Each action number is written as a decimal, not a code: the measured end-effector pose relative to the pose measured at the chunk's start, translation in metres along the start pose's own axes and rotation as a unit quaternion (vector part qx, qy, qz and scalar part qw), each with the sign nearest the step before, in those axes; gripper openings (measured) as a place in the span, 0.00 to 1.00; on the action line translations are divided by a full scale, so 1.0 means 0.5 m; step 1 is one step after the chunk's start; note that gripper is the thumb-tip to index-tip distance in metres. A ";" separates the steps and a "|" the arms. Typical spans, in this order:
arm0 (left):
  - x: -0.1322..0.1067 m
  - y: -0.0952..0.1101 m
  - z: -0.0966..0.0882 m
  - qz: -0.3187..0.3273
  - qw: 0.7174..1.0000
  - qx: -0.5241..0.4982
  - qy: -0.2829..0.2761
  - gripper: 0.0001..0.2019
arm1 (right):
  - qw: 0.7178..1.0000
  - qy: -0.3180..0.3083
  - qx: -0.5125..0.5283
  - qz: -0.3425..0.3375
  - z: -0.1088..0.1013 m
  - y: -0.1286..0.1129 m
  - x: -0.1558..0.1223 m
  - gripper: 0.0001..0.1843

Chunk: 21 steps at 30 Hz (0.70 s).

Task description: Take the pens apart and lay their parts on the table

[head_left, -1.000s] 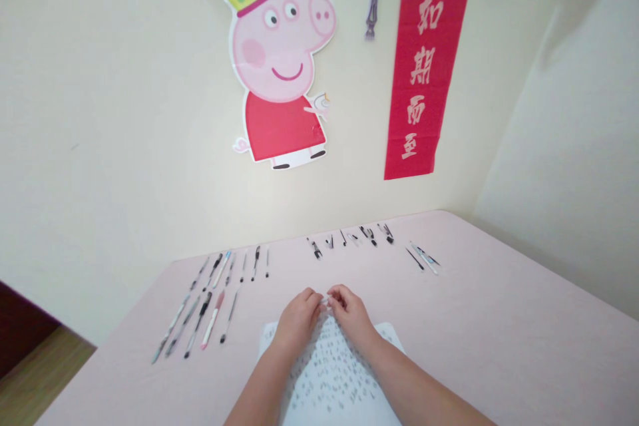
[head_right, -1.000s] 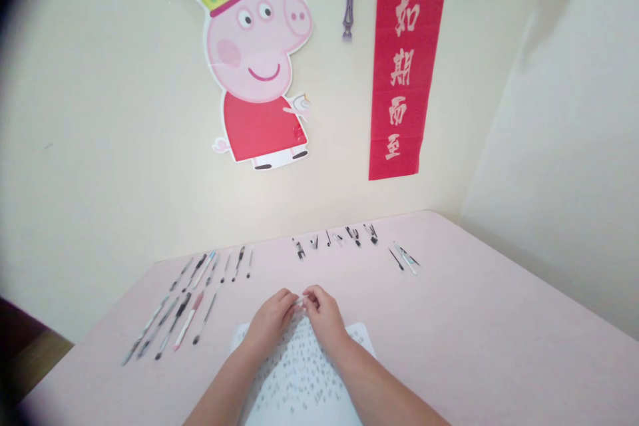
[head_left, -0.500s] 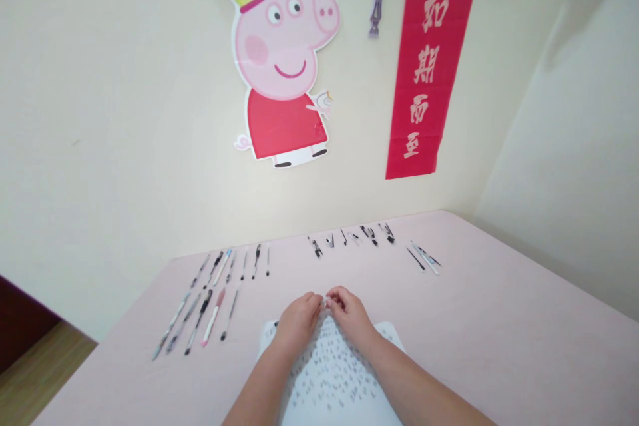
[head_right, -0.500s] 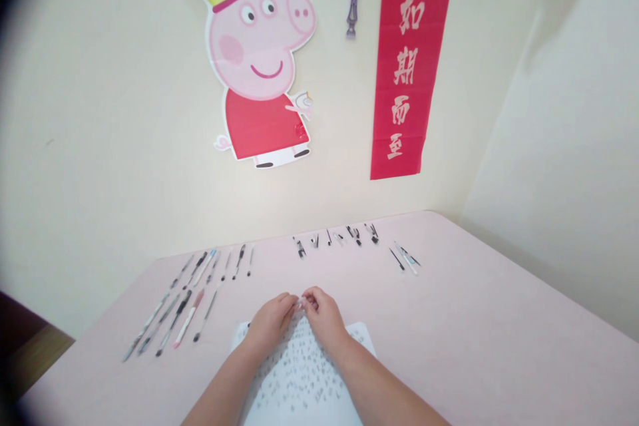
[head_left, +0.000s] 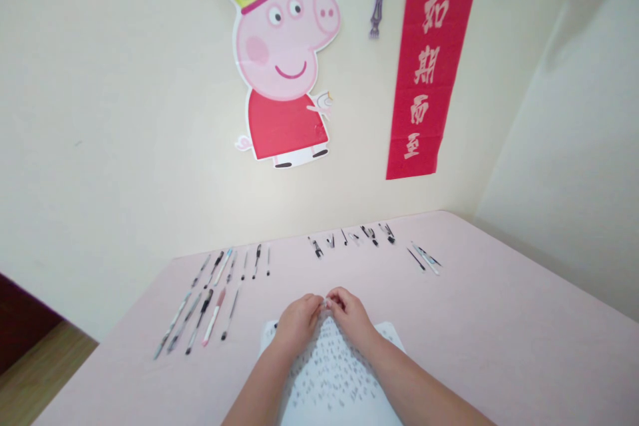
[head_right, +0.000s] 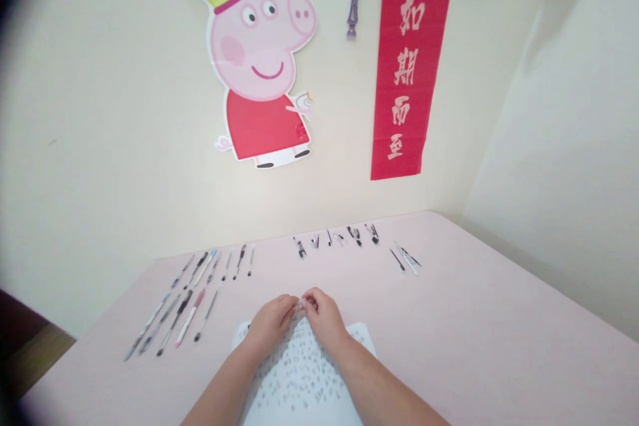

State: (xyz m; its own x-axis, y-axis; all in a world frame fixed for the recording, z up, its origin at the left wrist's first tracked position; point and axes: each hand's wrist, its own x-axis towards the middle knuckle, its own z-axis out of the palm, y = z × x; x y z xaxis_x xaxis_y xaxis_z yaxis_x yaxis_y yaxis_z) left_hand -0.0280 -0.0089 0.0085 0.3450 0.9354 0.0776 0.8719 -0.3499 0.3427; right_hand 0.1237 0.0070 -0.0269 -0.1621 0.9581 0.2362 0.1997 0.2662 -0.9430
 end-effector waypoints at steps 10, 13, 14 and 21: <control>-0.002 -0.004 0.002 0.003 1.000 -0.018 0.002 0.13 | 1.000 -0.003 -0.004 0.001 -0.003 -0.008 -0.002 0.05; 0.000 -0.004 0.002 0.002 1.000 -0.025 0.004 0.13 | 1.000 -0.004 0.003 0.002 -0.002 -0.007 -0.001 0.05; 0.000 -0.004 0.002 0.001 1.000 -0.028 0.004 0.13 | 1.000 -0.004 0.005 0.003 -0.002 -0.007 -0.001 0.05; 0.000 -0.005 0.002 0.000 0.999 -0.042 0.004 0.14 | 1.000 0.002 0.012 0.007 0.001 0.002 0.002 0.04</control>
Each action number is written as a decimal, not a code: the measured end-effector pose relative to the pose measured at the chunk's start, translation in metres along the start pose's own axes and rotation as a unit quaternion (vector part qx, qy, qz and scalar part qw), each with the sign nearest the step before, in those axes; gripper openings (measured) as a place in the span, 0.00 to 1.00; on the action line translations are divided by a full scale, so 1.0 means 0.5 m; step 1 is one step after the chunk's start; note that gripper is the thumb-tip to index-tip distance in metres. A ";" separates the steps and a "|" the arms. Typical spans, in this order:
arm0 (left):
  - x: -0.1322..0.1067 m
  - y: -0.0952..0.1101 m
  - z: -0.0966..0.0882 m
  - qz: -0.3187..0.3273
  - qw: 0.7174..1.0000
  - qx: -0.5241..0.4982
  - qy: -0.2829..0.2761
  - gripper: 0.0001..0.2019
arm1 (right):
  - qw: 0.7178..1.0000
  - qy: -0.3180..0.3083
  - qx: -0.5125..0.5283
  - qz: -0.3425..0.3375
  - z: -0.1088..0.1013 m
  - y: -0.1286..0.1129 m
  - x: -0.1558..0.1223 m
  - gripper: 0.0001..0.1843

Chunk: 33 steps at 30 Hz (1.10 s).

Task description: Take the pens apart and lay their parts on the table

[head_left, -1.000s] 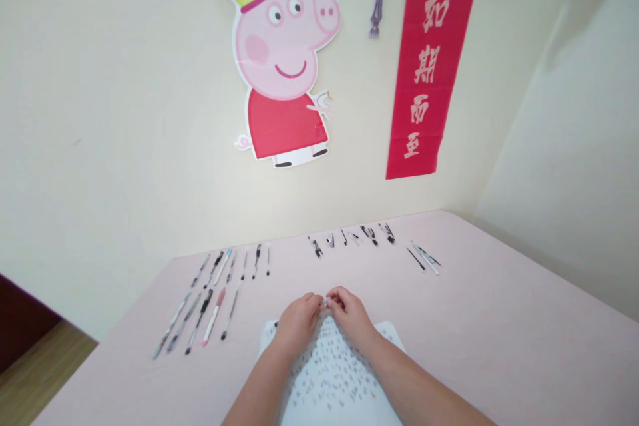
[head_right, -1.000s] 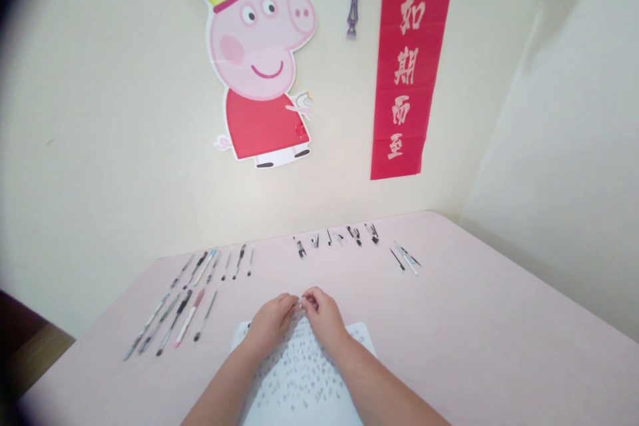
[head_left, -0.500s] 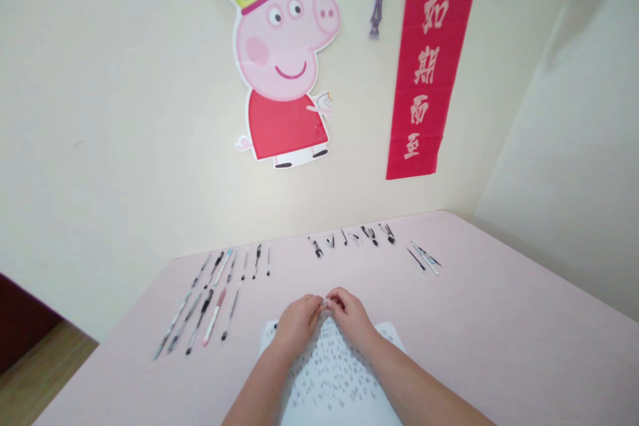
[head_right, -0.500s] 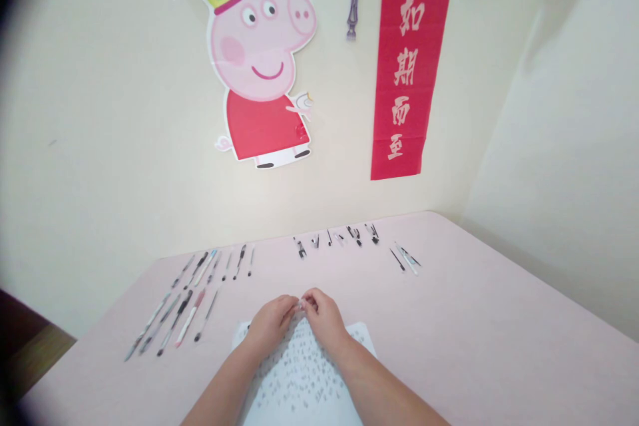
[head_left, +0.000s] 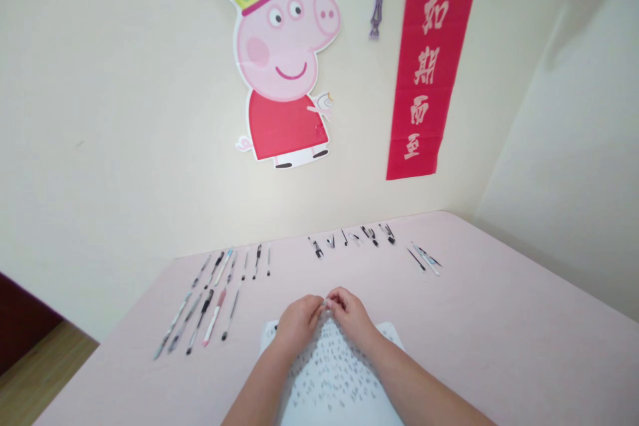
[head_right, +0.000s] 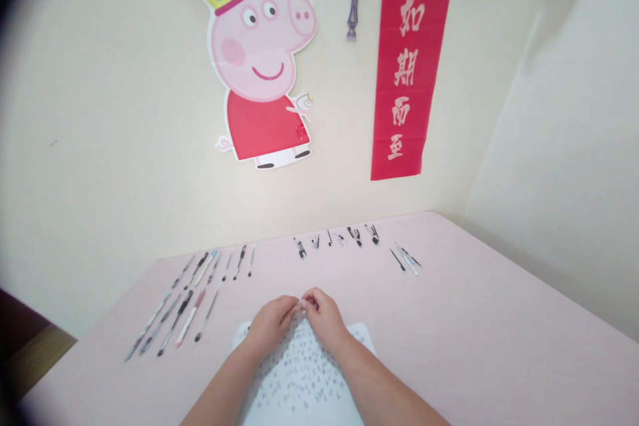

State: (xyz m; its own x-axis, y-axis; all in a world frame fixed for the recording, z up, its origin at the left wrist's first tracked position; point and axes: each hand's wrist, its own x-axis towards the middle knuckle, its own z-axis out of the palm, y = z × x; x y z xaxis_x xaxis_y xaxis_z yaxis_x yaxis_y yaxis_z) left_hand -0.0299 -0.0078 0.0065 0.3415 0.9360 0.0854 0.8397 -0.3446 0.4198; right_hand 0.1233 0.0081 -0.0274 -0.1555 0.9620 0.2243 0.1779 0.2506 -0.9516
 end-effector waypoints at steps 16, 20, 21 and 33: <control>-0.001 0.007 0.006 -0.010 0.999 0.041 -0.001 0.15 | 0.999 -0.013 0.030 0.013 -0.001 -0.006 0.002 0.04; -0.002 0.008 0.012 -0.022 0.998 0.057 0.007 0.14 | 0.999 -0.018 0.035 0.018 -0.002 -0.012 0.001 0.04; -0.002 0.009 0.013 -0.019 0.998 0.056 0.008 0.13 | 0.999 -0.019 0.033 0.016 -0.002 -0.014 0.001 0.04; -0.004 0.016 0.002 -0.012 0.998 0.057 -0.002 0.13 | 0.999 -0.030 0.020 0.012 -0.004 -0.010 -0.002 0.05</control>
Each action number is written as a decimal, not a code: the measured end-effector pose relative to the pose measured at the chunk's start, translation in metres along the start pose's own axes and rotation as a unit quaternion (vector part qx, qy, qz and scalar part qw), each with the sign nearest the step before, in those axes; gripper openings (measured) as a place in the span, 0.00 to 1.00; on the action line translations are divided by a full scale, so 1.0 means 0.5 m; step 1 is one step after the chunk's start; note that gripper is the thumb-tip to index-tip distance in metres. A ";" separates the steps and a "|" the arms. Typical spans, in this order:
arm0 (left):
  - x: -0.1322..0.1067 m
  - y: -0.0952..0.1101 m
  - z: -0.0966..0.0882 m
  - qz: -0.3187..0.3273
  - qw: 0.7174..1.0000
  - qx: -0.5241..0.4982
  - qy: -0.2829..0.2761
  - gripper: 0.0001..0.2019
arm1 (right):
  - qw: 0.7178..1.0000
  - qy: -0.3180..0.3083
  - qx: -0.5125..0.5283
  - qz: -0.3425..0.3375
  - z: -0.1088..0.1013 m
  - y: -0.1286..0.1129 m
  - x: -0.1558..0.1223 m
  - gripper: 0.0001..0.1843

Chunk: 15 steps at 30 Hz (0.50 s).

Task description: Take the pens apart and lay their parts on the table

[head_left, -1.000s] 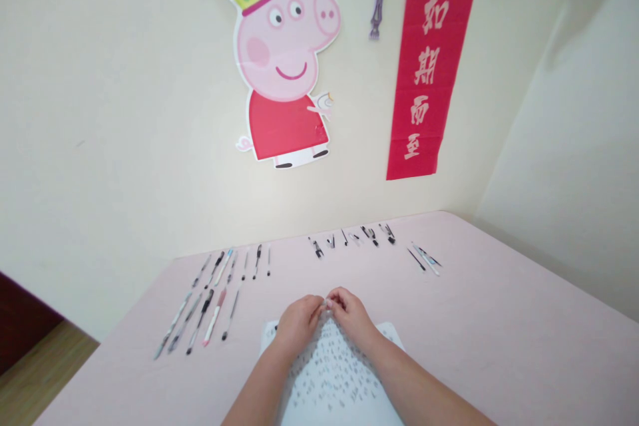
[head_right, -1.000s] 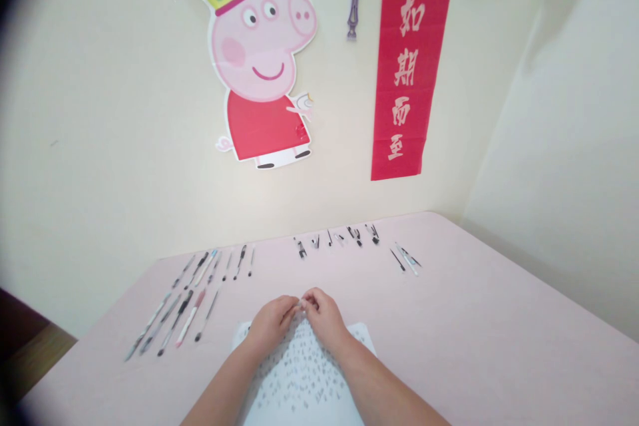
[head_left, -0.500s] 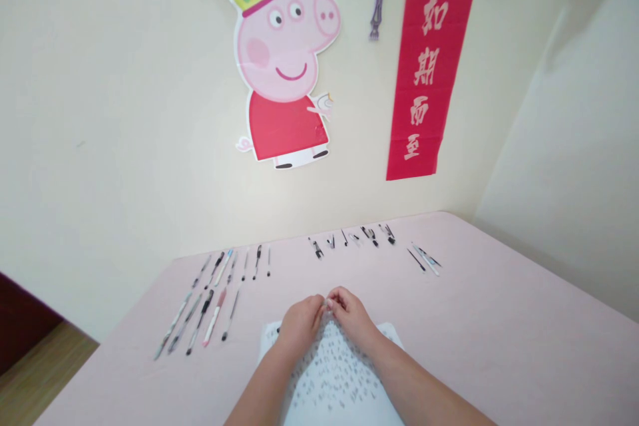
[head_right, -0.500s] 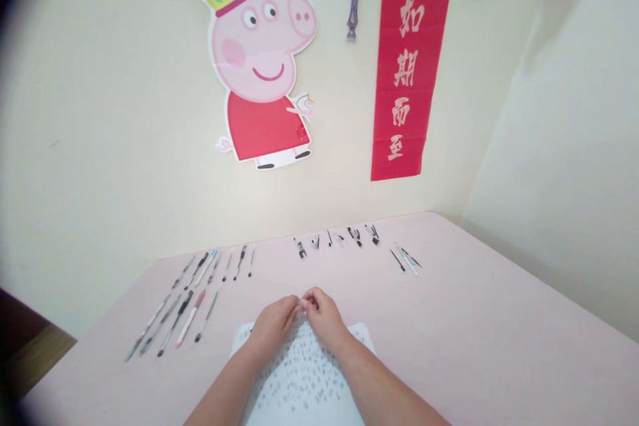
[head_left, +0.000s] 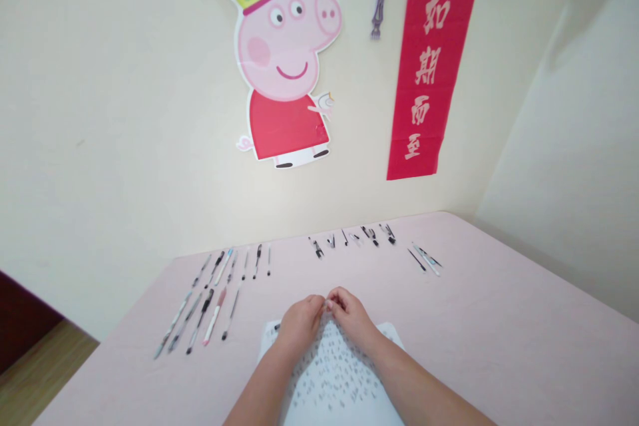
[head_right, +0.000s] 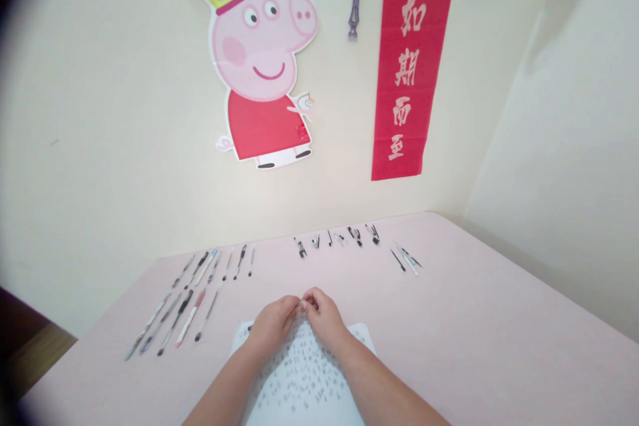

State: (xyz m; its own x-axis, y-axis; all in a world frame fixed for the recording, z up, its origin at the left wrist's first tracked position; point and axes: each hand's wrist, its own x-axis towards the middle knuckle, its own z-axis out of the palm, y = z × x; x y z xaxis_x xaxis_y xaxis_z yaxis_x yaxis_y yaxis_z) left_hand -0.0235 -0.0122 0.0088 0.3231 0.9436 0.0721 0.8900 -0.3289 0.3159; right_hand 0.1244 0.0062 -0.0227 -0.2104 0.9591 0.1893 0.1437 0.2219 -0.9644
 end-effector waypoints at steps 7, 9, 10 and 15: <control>0.002 -0.003 0.001 -0.008 1.000 -0.013 -0.012 0.14 | 1.000 0.002 -0.008 -0.006 0.002 0.007 0.003 0.03; 0.002 -0.007 0.002 -0.001 1.000 -0.025 -0.008 0.14 | 1.000 0.002 -0.007 -0.006 0.001 0.008 0.003 0.03; 0.002 -0.009 0.002 0.004 0.999 -0.033 -0.004 0.14 | 1.000 0.001 -0.006 -0.005 0.001 0.008 0.003 0.03; 0.002 -0.015 0.006 0.013 0.998 -0.063 0.015 0.16 | 1.000 0.005 0.001 -0.001 0.001 0.010 0.004 0.03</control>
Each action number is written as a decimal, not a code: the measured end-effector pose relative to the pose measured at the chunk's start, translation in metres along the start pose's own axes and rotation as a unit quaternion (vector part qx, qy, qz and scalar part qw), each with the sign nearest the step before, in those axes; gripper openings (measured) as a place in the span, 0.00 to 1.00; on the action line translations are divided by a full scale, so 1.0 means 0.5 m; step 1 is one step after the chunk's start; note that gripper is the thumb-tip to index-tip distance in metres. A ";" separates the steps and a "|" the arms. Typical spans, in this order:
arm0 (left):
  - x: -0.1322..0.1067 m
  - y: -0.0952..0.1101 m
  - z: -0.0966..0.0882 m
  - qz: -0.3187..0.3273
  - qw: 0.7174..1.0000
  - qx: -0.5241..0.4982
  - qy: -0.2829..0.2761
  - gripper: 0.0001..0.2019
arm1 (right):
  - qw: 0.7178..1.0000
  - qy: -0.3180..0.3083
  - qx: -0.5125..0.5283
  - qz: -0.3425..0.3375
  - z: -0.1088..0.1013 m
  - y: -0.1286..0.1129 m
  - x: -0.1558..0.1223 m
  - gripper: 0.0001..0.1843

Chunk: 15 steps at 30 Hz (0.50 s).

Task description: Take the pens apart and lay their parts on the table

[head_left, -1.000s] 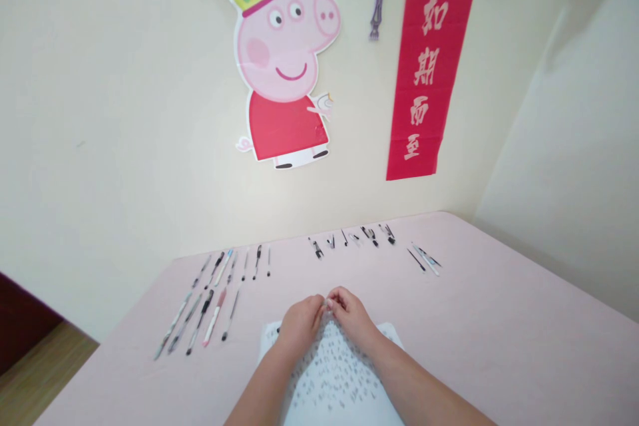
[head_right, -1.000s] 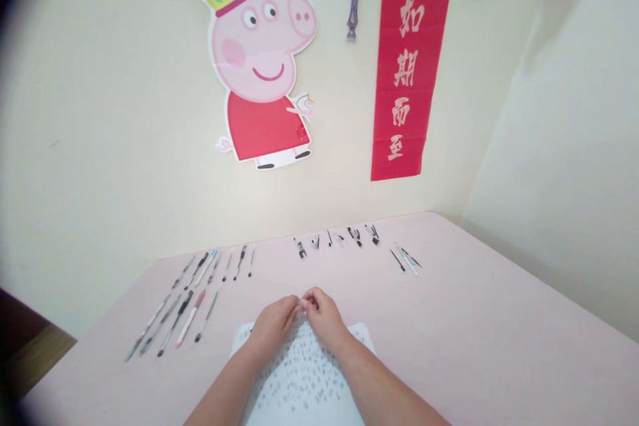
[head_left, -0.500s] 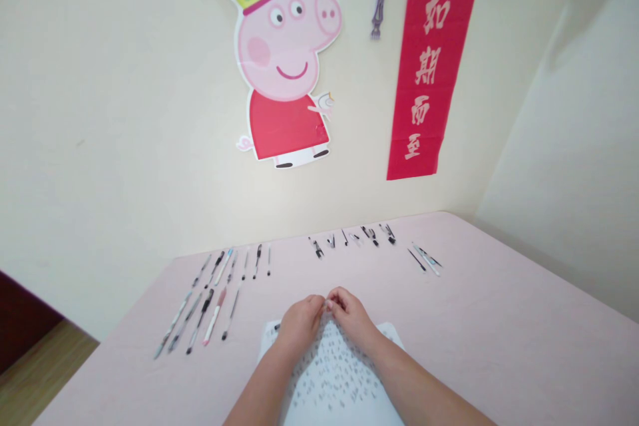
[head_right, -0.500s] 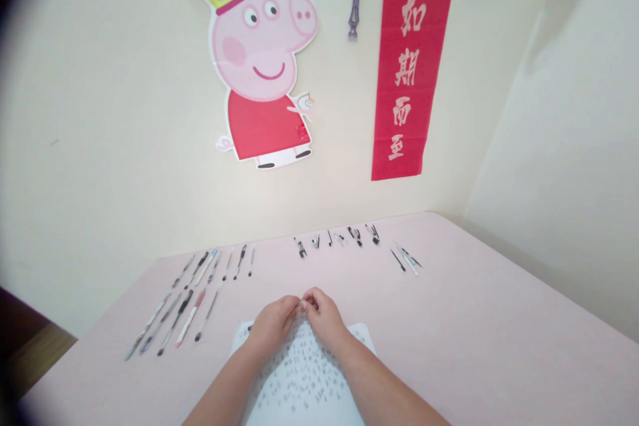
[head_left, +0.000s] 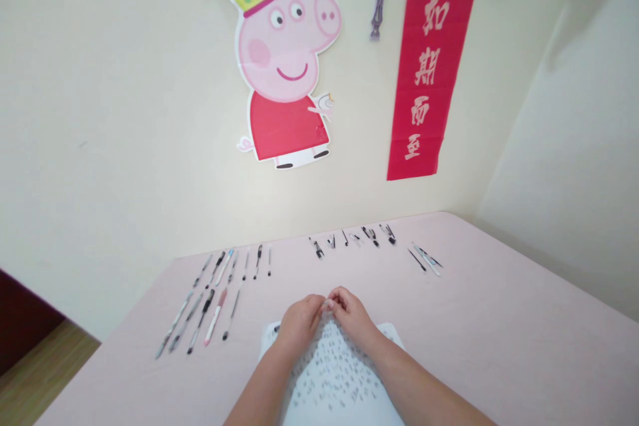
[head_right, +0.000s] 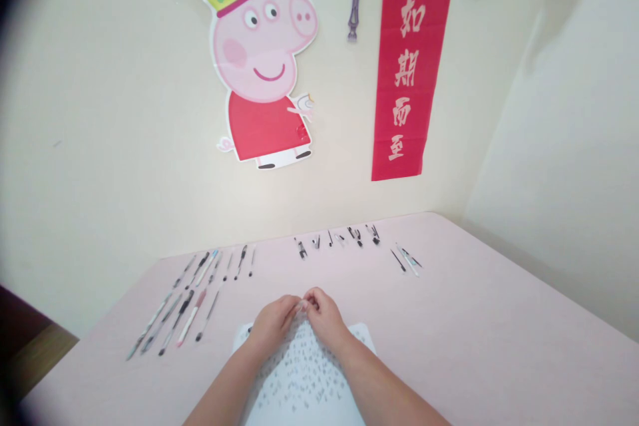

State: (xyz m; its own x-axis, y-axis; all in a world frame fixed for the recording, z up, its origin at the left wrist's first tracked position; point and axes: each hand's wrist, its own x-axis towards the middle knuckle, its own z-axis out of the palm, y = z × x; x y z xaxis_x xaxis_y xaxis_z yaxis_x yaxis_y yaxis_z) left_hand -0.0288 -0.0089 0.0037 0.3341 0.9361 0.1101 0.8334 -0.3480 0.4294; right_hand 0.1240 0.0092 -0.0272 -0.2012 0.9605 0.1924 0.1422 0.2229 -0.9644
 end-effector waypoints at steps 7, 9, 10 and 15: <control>-0.004 -0.006 0.002 0.007 0.999 -0.025 0.032 0.17 | 1.000 0.017 -0.001 -0.015 0.001 -0.004 -0.002 0.04; -0.006 -0.008 0.003 0.001 0.999 -0.025 0.042 0.18 | 1.000 0.027 0.003 -0.016 0.001 -0.004 -0.002 0.04; -0.006 -0.009 0.004 0.000 0.999 -0.025 0.044 0.18 | 0.999 0.034 0.002 -0.017 0.001 -0.004 -0.001 0.04; -0.004 -0.011 0.008 -0.014 0.999 -0.020 0.044 0.18 | 0.996 0.082 -0.027 -0.026 -0.008 0.009 0.004 0.03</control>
State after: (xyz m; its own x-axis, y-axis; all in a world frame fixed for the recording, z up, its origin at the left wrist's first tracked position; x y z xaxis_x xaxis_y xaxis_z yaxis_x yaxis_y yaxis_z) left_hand -0.0324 -0.0093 -0.0022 0.2702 0.9467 0.1754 0.8230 -0.3217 0.4682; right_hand 0.1282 0.0129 -0.0302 -0.0496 0.9609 0.2725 0.1882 0.2770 -0.9423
